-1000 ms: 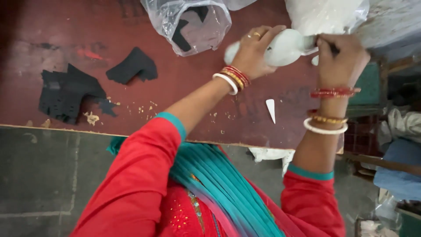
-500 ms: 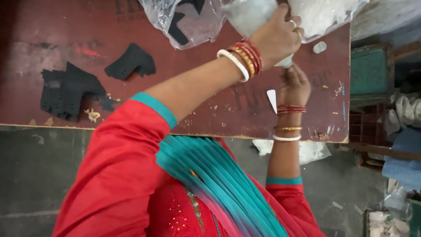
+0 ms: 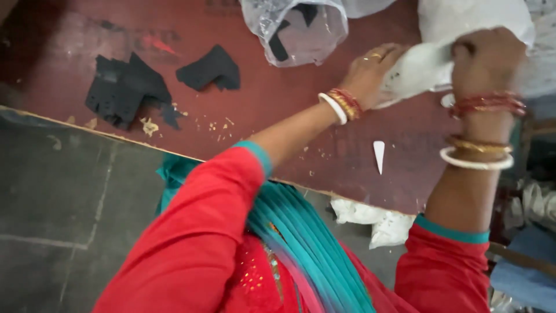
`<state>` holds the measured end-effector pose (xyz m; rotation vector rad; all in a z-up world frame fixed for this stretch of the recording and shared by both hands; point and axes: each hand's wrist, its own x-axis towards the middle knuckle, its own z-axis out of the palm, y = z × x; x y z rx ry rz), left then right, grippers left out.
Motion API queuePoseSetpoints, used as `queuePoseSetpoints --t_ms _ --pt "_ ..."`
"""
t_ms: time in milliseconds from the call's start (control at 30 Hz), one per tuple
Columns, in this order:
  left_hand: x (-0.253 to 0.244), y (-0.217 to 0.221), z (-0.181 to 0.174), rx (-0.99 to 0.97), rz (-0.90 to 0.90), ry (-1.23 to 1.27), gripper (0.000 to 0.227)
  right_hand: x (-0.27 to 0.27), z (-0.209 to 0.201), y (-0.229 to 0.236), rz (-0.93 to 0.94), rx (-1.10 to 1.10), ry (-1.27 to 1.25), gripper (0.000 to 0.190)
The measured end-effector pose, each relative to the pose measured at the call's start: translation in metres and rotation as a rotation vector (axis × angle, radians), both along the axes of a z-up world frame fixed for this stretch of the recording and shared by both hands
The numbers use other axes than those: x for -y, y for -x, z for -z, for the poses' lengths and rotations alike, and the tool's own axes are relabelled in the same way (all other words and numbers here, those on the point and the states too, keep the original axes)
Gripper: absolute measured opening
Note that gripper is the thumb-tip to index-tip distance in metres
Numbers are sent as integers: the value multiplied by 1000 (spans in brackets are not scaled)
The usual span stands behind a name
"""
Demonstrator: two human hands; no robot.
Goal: The person separates a stack of black fabric pieces on a work table, handling them one by one and placing them into a plastic bag. The person also moves a white shoe last aside to access the workspace.
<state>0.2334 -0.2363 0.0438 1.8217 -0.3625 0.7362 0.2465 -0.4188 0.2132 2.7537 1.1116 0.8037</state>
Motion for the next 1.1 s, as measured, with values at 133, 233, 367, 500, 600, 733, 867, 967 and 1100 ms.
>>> queuePoseSetpoints --t_ms 133,233,367,500,600,733,867,967,1100 --pt "-148 57 1 -248 -127 -388 28 10 -3 4 26 -86 -26 14" --pt "-260 105 31 -219 -429 -419 20 -6 -10 21 49 -84 -82 19" --pt "-298 166 80 -363 -476 -541 44 8 11 4 26 -87 -150 13" --pt "-262 211 71 -368 -264 -483 46 58 57 -41 -65 -110 -226 16" --pt "-240 231 63 -397 -184 -372 48 -77 6 54 433 -431 -786 12" --pt "-234 242 55 -438 -241 -270 50 -167 84 120 74 -460 -122 13" --pt "-237 245 58 -458 -238 -315 39 -220 163 145 -323 -888 -389 16" --pt "-237 244 51 -467 -219 -304 34 -239 182 147 -430 -890 -403 19" --pt "-236 244 49 -510 -235 -296 32 -243 198 152 -514 -737 -298 20"
